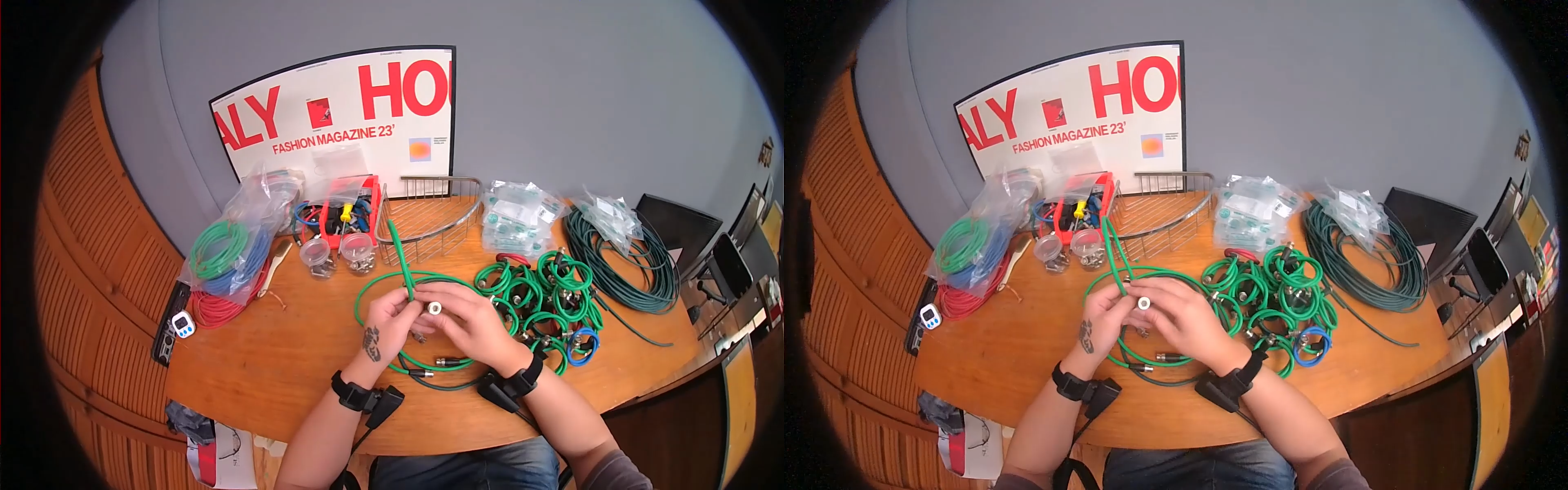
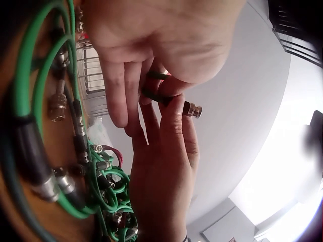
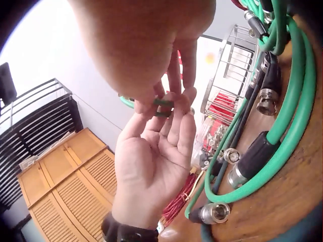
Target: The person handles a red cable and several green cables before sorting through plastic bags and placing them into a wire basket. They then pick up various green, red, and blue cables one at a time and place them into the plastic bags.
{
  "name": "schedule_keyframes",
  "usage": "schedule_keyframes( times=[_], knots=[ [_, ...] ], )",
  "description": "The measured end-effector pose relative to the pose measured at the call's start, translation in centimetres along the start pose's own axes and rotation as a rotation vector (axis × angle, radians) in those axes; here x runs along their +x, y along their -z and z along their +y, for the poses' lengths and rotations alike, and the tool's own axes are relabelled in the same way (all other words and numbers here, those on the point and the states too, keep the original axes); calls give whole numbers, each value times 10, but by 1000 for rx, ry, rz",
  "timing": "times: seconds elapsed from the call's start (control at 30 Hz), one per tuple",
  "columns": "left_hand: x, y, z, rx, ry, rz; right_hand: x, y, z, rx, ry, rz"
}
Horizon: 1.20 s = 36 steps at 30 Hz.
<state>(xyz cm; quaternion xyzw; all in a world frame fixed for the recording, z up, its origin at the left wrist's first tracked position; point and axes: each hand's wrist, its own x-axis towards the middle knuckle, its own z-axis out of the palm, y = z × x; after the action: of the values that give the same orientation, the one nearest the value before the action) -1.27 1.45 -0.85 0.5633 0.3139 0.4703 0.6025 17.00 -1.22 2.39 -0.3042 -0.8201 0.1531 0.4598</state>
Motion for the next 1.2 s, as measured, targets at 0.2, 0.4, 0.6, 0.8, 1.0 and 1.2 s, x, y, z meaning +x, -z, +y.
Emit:
schedule_keyframes(
  times=[0.2,0.4,0.6,0.8,1.0,1.2],
  knots=[
    [-3,-3,8,-226,-90,-28,-5,-2,4,218,-369,176],
    [5,3,3,97,-87,223,-5,-7,16,861,-560,410],
    [8,2,-3,24,-297,368,-7,-10,23,914,-642,460],
    [8,2,0,104,-236,309,-10,-13,29,757,-619,415],
    [2,-1,-1,166,-176,187,-8,-10,19,612,-642,389],
    [2,-3,-4,200,-195,292,-8,-10,24,649,-635,412]
  ],
)
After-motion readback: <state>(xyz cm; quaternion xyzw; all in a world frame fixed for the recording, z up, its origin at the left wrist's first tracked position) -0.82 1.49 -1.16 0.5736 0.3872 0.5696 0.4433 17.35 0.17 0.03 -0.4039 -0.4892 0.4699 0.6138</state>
